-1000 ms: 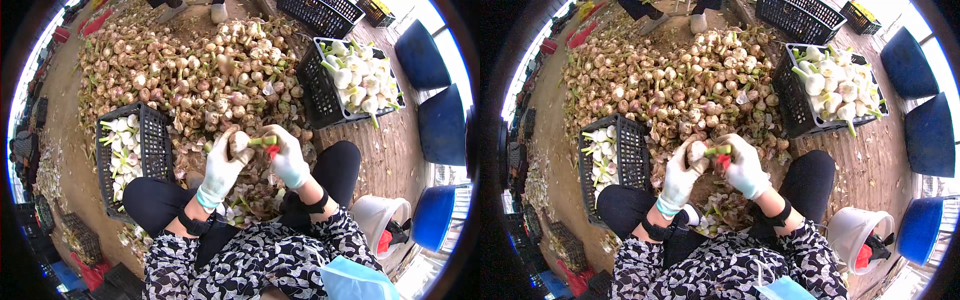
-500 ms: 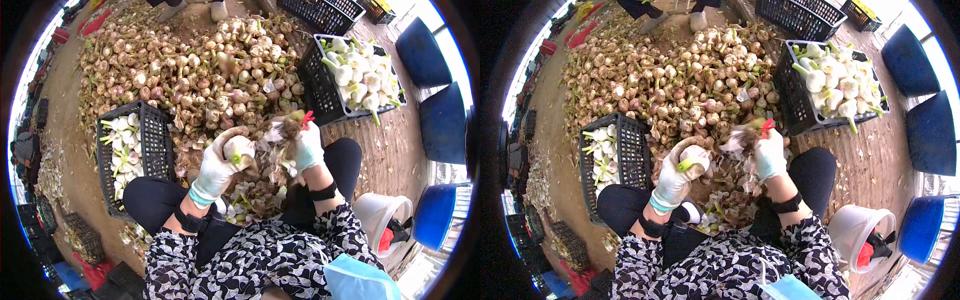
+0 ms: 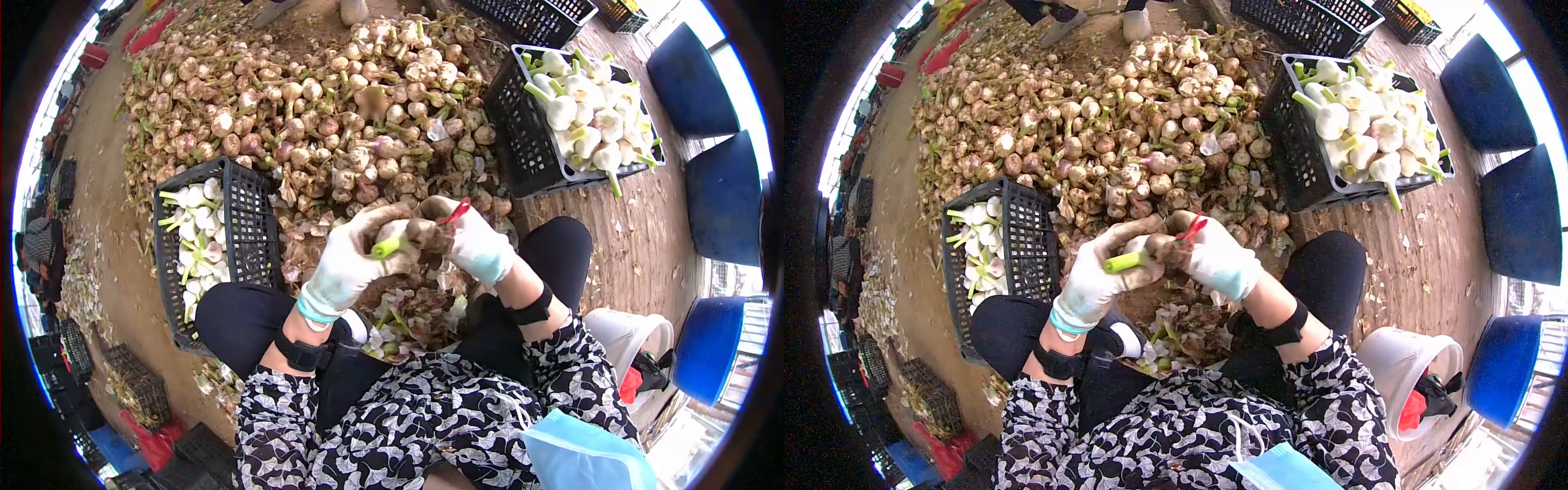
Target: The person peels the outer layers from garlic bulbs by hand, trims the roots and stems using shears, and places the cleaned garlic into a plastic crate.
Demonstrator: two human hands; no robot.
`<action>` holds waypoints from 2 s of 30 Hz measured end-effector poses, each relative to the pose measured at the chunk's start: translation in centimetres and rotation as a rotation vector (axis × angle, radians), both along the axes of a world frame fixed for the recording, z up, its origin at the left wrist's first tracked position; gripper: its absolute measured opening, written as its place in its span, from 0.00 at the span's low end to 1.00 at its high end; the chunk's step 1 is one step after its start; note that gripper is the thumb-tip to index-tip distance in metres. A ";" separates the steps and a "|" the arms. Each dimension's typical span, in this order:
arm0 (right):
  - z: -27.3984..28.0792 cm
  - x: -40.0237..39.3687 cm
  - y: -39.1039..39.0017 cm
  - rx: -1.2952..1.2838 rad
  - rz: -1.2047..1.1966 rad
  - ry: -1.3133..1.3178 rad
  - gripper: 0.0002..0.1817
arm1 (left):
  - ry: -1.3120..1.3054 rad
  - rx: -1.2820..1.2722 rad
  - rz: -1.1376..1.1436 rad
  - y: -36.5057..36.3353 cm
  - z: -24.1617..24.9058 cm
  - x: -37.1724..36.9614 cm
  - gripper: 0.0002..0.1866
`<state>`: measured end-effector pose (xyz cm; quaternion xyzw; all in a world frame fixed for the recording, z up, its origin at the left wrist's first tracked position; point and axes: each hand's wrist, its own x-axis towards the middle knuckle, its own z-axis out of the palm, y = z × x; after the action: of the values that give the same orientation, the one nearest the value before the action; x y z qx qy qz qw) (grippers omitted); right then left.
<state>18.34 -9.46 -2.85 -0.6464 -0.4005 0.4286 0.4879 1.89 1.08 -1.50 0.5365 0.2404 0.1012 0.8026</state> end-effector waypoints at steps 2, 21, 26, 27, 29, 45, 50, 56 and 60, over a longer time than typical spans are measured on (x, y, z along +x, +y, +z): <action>-3.0 2.3 -0.3 -0.102 0.006 -0.155 0.13 | -0.034 -0.042 0.032 0.1 0.0 -0.5 0.32; -3.3 0.9 -1.2 -0.106 -0.022 0.111 0.18 | -0.006 0.244 0.116 0.1 -1.8 0.2 0.39; -5.7 0.8 -1.6 0.050 -0.023 -0.231 0.16 | -0.021 0.306 0.146 -0.4 -1.7 0.6 0.38; -3.2 0.4 -1.3 0.048 0.005 -0.172 0.15 | -0.019 0.306 0.144 -0.5 -1.3 0.5 0.38; -1.0 0.2 -1.3 0.066 0.057 -0.198 0.15 | -0.032 0.058 0.108 -0.4 -0.6 0.4 0.38; -0.7 -0.6 -1.8 -0.006 -0.146 -0.404 0.09 | 0.015 0.163 0.097 -0.8 -0.3 0.2 0.38; -2.1 -0.3 -2.2 0.144 -0.158 0.703 0.14 | -0.169 -0.002 0.108 -0.5 -1.2 0.2 0.40; 0.3 -4.4 0.1 0.152 -0.270 -0.202 0.17 | -0.207 0.033 0.334 -1.6 -0.8 1.4 0.22; -2.4 -2.6 0.9 0.088 -0.410 0.345 0.08 | -0.372 -0.481 0.317 0.4 -0.6 0.4 0.18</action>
<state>15.75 -8.56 -5.27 -0.6094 -0.1904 0.4070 0.6532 2.28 1.44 -2.07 0.2600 0.1872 0.2611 0.9106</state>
